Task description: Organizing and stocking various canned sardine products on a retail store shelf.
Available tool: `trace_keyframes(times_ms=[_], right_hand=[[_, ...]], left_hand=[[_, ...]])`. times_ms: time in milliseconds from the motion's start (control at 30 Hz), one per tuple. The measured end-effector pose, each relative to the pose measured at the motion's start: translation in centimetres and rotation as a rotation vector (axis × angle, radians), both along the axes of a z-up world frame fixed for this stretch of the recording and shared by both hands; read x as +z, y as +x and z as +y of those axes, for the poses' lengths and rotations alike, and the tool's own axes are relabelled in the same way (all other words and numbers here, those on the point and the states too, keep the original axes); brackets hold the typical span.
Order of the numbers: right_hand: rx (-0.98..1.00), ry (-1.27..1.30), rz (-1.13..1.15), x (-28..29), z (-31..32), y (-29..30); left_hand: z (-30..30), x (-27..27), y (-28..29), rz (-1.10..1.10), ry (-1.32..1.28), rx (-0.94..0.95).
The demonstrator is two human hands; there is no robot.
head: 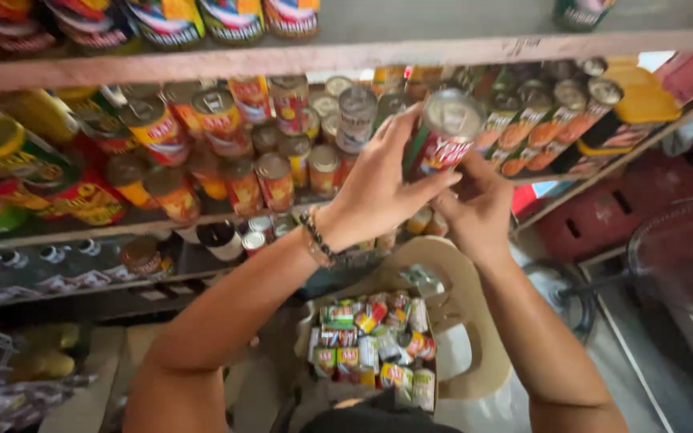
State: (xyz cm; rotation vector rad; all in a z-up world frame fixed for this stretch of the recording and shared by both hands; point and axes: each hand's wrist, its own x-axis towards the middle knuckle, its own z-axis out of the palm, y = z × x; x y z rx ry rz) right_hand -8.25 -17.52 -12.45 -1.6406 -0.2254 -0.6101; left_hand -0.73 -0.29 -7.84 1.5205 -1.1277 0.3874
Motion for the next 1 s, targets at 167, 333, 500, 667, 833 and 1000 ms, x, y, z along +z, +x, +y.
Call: trace_keyframes(times_ms=[167,333,500,667,833,1000], right_hand=[[0.028,-0.094,-0.230,6.7,0.1,2.5],[-0.158,-0.300,-0.357,10.0,-0.6,5.5],[-0.443,-0.620,-0.433,12.5,-0.6,8.6],[-0.531,-0.685,-0.421,12.3,-1.0,11.7],[-0.628,-0.776,-0.409,11.5,-0.7,12.4],[-0.627,-0.726,-0.312,11.6,-0.5,12.1]], left_hand=[[-0.1,6.2,2.3,-0.164,0.022,0.048],[-0.2,10.4,5.2,-0.322,0.006,0.045],[-1.4,11.6,9.4,-0.238,-0.003,0.025],[-1.9,11.7,12.1,-0.133,0.049,0.047],[-2.1,10.7,13.5,-0.019,0.110,0.024],[-2.1,10.8,13.2,0.083,0.156,0.040]])
